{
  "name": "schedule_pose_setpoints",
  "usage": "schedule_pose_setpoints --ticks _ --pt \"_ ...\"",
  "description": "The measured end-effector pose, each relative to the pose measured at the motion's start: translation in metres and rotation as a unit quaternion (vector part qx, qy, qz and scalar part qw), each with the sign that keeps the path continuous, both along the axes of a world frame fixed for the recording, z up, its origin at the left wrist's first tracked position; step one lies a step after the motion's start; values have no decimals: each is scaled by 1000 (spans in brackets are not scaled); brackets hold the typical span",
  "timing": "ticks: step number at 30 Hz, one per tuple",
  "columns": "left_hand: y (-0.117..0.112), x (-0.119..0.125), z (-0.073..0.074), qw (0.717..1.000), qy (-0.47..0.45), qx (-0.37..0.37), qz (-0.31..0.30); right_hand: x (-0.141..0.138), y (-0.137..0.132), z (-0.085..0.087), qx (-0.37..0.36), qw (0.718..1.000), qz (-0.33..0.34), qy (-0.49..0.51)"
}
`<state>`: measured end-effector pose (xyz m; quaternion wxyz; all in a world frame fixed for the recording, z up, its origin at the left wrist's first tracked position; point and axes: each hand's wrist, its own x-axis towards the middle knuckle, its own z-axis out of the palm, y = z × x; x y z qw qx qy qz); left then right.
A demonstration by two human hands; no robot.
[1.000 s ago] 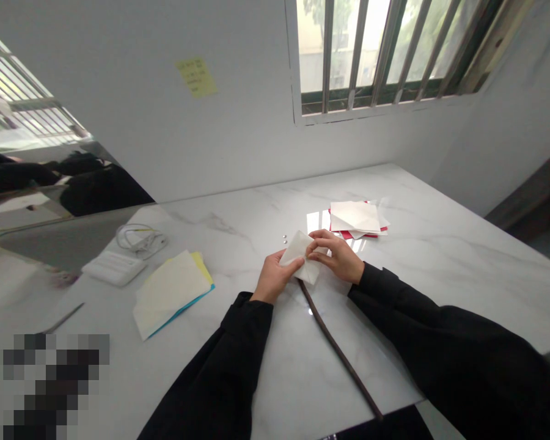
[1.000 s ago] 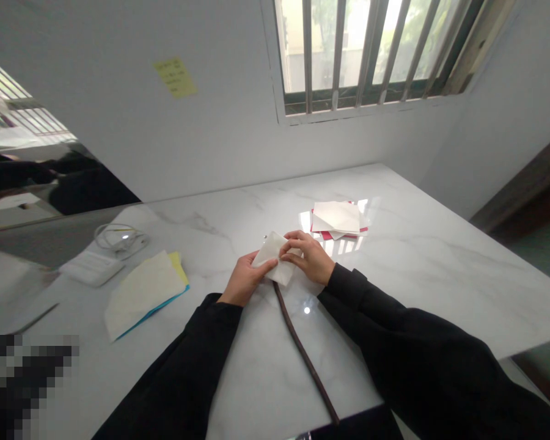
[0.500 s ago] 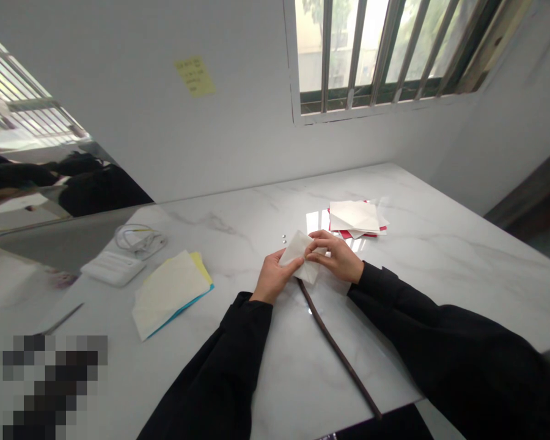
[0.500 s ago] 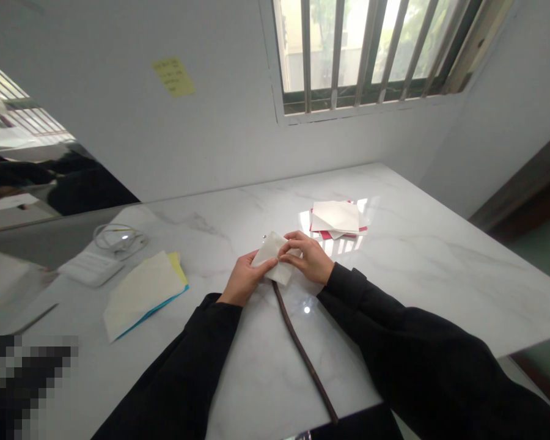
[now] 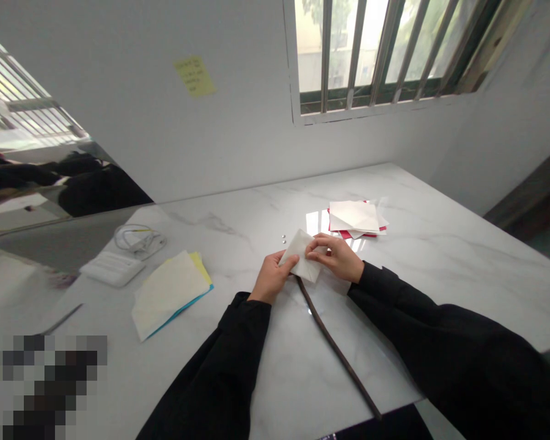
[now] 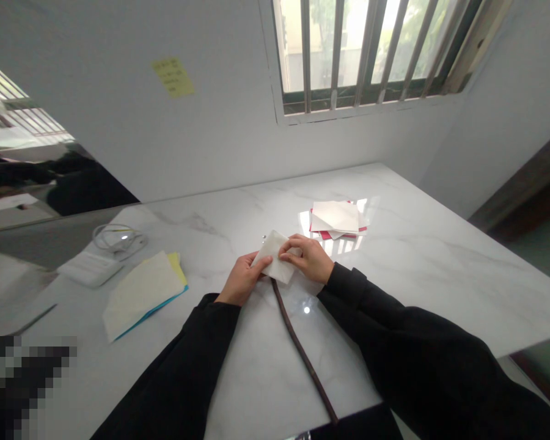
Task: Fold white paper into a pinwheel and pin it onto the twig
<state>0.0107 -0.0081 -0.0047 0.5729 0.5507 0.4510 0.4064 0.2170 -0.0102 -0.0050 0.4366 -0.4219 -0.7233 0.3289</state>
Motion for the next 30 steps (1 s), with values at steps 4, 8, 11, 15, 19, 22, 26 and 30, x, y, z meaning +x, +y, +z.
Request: schedule_pose_setpoints --ticks 4,8,11,15,19,22,26,30 --pt "0 0 0 1000 -25 -13 -13 2 1 2 -2 1000 14 6" --pt "0 0 1 999 -42 -17 -11 3 1 4 -6 1000 19 18" --pt "1 0 0 999 -40 -14 -6 3 0 4 -8 1000 18 17" --pt "1 -1 0 999 -34 -14 -4 4 0 4 -2 1000 18 -3" --pt "1 -2 0 1000 -26 -9 -2 4 1 3 12 999 15 -25" --pt "1 -2 0 1000 -24 -4 -3 4 1 3 20 999 15 -33" --pt "0 -3 1 1000 -16 3 -9 5 2 3 28 999 22 -41" --pt "-1 -3 3 1000 -6 6 -12 5 1 3 34 998 27 -47"
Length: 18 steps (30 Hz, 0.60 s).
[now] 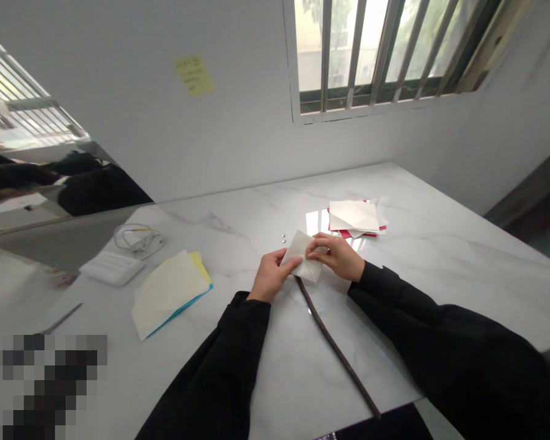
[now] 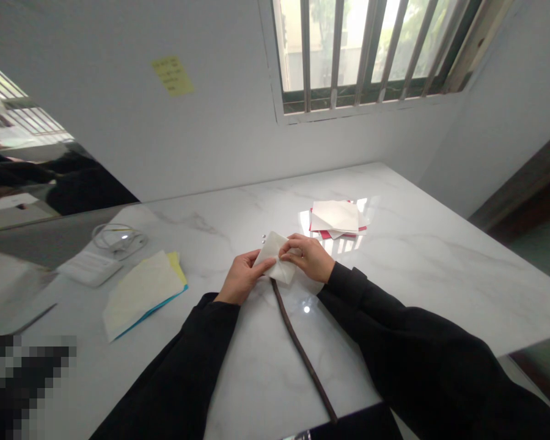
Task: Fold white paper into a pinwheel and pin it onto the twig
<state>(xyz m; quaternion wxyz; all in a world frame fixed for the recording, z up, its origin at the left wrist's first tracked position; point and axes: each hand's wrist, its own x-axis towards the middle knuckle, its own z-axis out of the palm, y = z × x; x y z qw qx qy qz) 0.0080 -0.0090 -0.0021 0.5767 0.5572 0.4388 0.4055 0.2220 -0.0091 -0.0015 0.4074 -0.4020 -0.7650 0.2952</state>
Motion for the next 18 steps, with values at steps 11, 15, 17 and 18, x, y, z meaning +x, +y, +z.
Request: schedule_pose_setpoints --ticks 11,15,17,18 --pt "0 1 1 1000 13 11 -4 -3 -5 5 -4 999 -35 -15" --pt "0 1 1 1000 15 14 0 -5 -5 3 -17 999 -48 -6" --pt "0 1 1 1000 19 16 1 -7 -6 1 -24 998 -57 2" --pt "0 1 1 1000 20 15 1 -7 -6 1 -26 998 -63 5"
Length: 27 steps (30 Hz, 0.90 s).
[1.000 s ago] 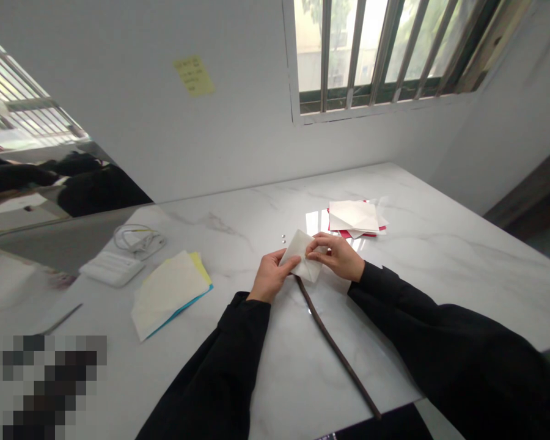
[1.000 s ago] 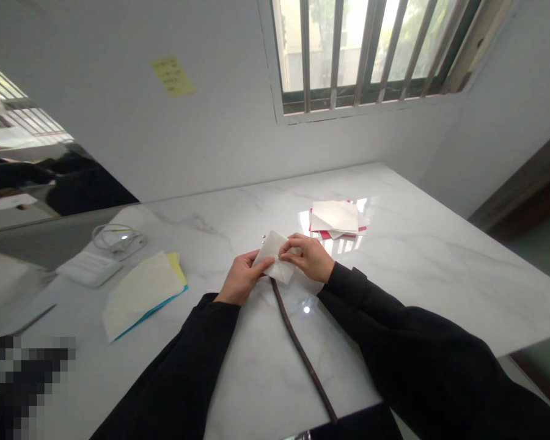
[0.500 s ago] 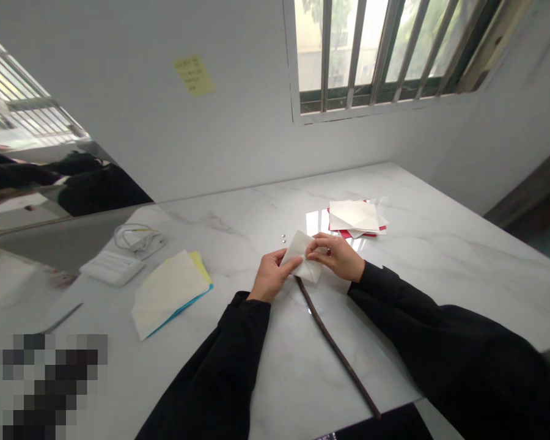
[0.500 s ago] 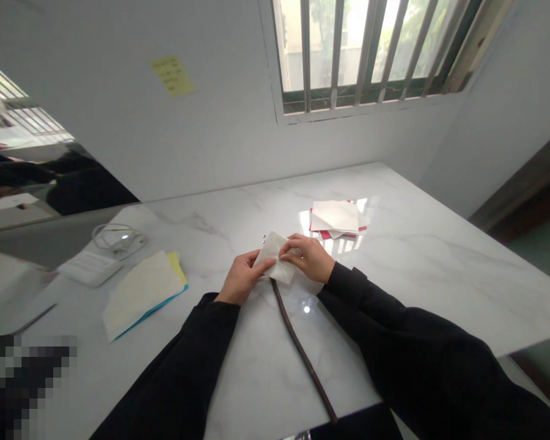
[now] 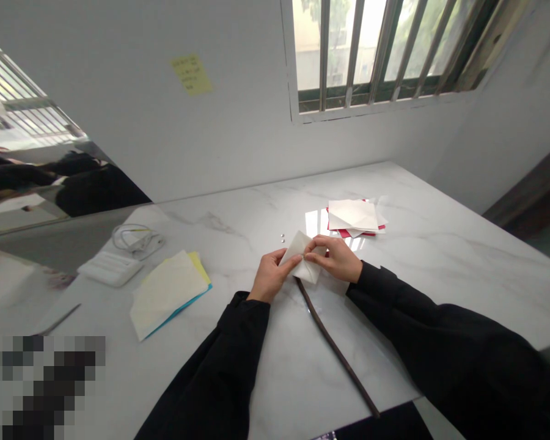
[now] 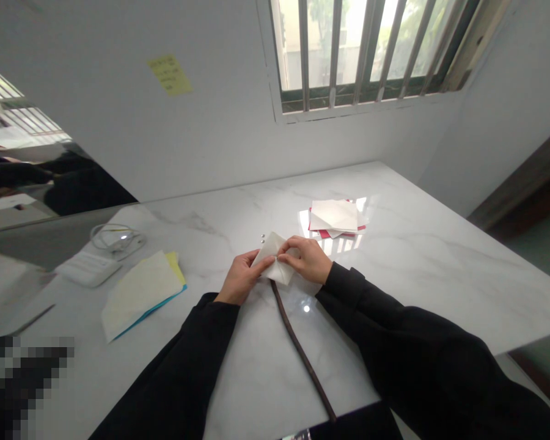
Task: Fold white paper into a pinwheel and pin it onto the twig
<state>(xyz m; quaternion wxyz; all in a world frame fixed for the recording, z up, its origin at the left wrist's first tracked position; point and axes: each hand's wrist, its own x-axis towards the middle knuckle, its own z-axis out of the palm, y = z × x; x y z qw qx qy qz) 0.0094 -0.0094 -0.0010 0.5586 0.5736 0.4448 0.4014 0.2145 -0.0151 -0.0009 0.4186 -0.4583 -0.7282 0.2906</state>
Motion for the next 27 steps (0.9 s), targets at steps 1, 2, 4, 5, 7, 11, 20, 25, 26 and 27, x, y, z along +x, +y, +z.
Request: schedule_pose_setpoints --ticks 1,2,4,5,7,11,20,25,26,27 --pt "0 0 0 1000 1 -1 0 -1 0 0 0 1000 -5 1" --pt "0 0 1 1000 1 -3 0 -1 -1 -1 2 1000 -8 2" --pt "-1 1 1 1000 2 -5 3 -3 -2 0 6 1000 -14 4" --pt "-1 1 1 1000 2 -5 5 -3 -2 0 6 1000 -15 6" --pt "-1 2 1 1000 1 -7 8 -4 -3 1 3 1000 -18 9" --pt "-1 2 0 1000 -3 -8 9 -6 -4 2 -12 999 -28 12" --pt "-2 3 2 1000 6 -4 11 -6 -2 -4 0 997 -40 72" --pt "-3 4 2 1000 3 -9 10 -6 -3 -2 -43 996 -23 80" --pt "-3 4 2 1000 3 -8 10 -5 -3 -1 -40 996 -23 72" --pt "-3 4 2 1000 3 -7 10 -5 -3 -1 -35 997 -23 66"
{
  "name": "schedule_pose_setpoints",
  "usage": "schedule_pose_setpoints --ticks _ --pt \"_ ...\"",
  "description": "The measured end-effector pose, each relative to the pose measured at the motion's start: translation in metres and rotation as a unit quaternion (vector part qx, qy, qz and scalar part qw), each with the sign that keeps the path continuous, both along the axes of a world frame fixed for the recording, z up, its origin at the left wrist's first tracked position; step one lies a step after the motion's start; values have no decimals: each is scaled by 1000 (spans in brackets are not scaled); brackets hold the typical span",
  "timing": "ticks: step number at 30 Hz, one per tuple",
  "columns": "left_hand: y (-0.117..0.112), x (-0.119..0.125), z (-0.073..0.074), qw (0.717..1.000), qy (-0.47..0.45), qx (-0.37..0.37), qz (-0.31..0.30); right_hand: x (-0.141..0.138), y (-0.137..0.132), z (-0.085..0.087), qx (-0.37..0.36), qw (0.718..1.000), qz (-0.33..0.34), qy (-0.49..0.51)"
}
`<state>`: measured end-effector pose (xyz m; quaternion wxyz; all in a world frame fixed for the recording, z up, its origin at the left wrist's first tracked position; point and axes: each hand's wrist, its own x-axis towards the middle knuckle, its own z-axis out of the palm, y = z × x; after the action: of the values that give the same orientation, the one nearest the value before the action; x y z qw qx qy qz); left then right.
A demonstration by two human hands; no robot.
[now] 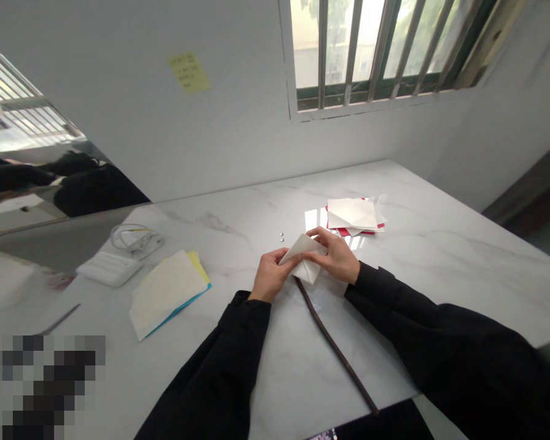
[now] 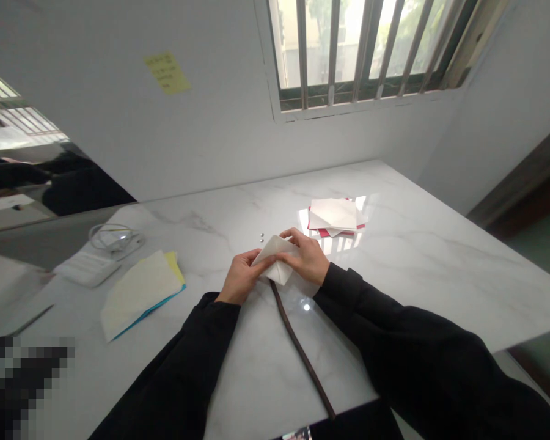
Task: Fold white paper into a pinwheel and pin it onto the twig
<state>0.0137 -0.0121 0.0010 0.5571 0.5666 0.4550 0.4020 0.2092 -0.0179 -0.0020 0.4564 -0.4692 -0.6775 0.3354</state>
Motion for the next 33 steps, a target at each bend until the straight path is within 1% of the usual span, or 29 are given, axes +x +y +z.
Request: schedule_pose_setpoints --ticks 5,10,19,29,33 --pt "-1 1 2 1000 3 3 2 0 0 0 28 1000 -1 -9" --pt "-2 0 4 1000 6 7 1 -1 -1 2 25 1000 -7 -11" --pt "-2 1 2 999 19 25 4 -3 -3 0 34 999 -18 -10" --pt "-1 1 0 1000 -1 10 6 -4 -4 -1 63 997 -29 -46" --pt "0 0 0 1000 15 22 6 -4 -5 1 60 997 -30 -48"
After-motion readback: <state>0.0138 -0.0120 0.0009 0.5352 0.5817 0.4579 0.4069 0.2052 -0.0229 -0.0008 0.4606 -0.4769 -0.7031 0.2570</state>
